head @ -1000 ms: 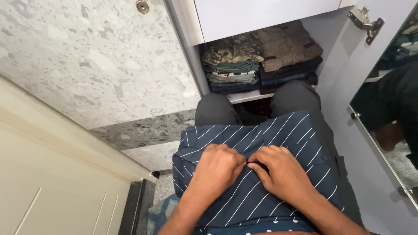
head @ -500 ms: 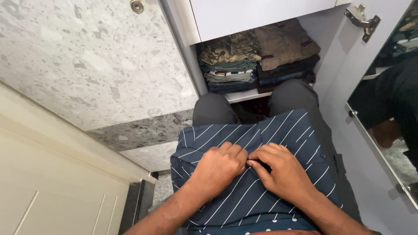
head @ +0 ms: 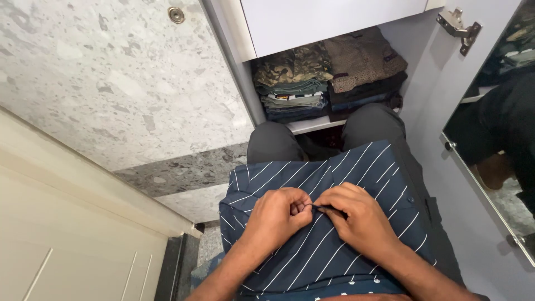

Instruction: The person sits on the floor in front of an open wardrobe and folds two shirts by hand. First, they fold a red and blue checkered shirt, then a dark blue striped shirt, placing each folded shirt onto a shelf inside the wardrobe.

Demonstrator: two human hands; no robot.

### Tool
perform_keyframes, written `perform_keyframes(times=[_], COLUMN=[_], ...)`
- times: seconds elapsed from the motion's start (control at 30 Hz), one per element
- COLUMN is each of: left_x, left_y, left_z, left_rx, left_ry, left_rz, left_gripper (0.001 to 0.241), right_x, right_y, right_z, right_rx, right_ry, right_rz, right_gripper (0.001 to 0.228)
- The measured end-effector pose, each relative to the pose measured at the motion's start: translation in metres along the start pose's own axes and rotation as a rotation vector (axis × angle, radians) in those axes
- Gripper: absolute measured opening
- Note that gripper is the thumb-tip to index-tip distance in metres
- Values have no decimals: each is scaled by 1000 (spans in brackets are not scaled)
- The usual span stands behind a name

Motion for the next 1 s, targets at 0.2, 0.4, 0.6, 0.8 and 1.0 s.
perform_keyframes(times=[0.2,0.4,0.6,0.8,1.0], left_x=[-4,5,2,-1,-2], left_y=[-5,-13,-7,-3,-1], left_z=[3,31,15,11,8], left_rx=[-17,-161,-180,-84,-22], left_ry=[-67,242,133,168,101], left_rz=[41,154,78,63,-3], left_gripper=[16,19,20,20,19], right_x=[-1,-1,-3,-3,-14], right_y=[2,-2,-5,-7,-5], right_z=[-2,-3,-7,-12,-1], right_rx=[1,94,217,363,169], right_ry=[-14,-63,-170,-250,-8], right_rz=[-48,-17,55,139,121], right_gripper=[19,16,19,16,17])
Point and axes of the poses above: each hand's wrist, its own y-axis away from the middle knuckle, its own x-axis out of the palm, z = x × y, the point moved 2 cm from there along -y, towards the middle knuckle
